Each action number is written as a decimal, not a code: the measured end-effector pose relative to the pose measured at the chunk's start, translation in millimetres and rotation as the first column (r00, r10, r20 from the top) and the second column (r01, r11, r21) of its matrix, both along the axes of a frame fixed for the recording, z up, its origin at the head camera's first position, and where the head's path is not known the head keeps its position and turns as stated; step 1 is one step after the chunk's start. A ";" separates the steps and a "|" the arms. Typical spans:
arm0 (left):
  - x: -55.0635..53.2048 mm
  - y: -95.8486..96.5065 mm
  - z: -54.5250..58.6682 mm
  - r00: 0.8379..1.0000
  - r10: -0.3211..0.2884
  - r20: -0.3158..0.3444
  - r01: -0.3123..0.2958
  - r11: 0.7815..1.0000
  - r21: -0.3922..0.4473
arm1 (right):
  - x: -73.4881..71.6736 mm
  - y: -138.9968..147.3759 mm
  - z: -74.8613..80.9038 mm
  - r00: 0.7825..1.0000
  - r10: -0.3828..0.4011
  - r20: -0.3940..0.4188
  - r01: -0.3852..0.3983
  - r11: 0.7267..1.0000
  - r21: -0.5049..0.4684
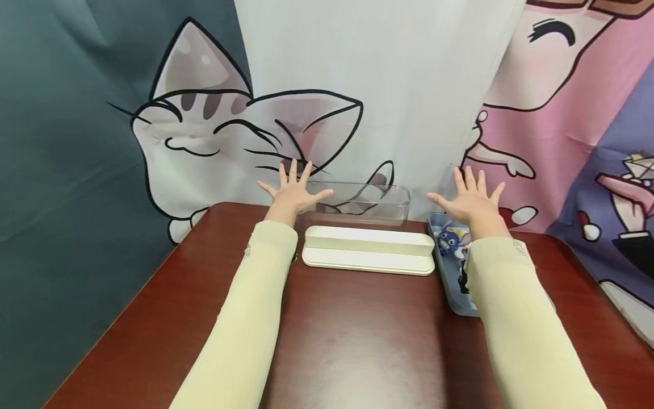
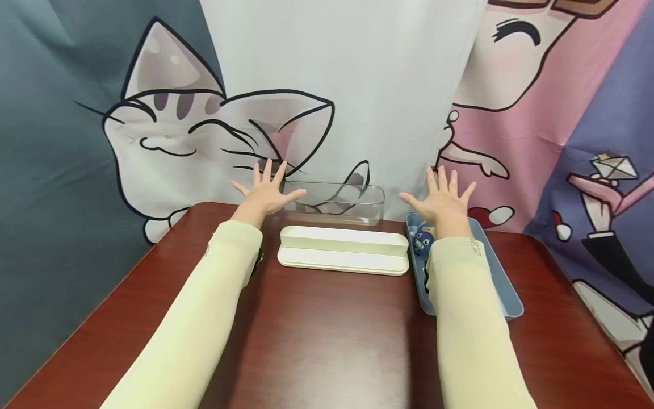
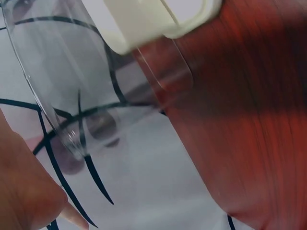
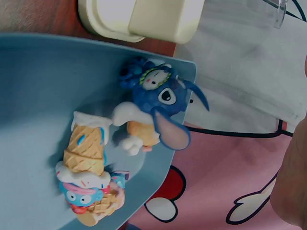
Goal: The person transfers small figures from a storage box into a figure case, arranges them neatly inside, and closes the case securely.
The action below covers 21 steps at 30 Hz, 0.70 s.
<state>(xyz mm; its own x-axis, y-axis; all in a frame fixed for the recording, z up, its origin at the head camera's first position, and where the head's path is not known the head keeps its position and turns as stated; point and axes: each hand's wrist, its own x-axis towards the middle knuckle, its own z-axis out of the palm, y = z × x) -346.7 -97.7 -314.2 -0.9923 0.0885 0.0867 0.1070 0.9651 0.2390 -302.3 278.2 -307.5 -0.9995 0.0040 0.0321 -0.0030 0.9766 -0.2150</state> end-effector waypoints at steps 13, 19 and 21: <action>3.3 -24.3 4.6 0.983 -0.038 -0.182 0.035 0.999 -0.024 | 3.5 10.4 4.3 0.998 0.027 -0.057 -0.032 0.995 -0.092; 32.8 -49.7 -19.6 0.981 -0.018 -0.193 0.075 0.953 0.294 | 34.5 51.9 2.7 0.999 0.007 -0.040 -0.019 0.950 -0.313; 40.7 -56.0 -35.7 0.994 -0.027 -0.106 0.069 0.905 0.419 | 44.9 63.6 -4.8 0.998 -0.027 -0.063 0.002 0.930 -0.369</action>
<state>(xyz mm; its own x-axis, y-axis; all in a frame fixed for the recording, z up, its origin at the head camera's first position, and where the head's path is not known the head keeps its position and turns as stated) -306.0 -153.7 -350.0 -0.9729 0.0704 0.2205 0.1936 0.7696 0.6085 -257.4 341.8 -312.3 -0.9949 0.0426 0.0912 -0.0158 0.8288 -0.5594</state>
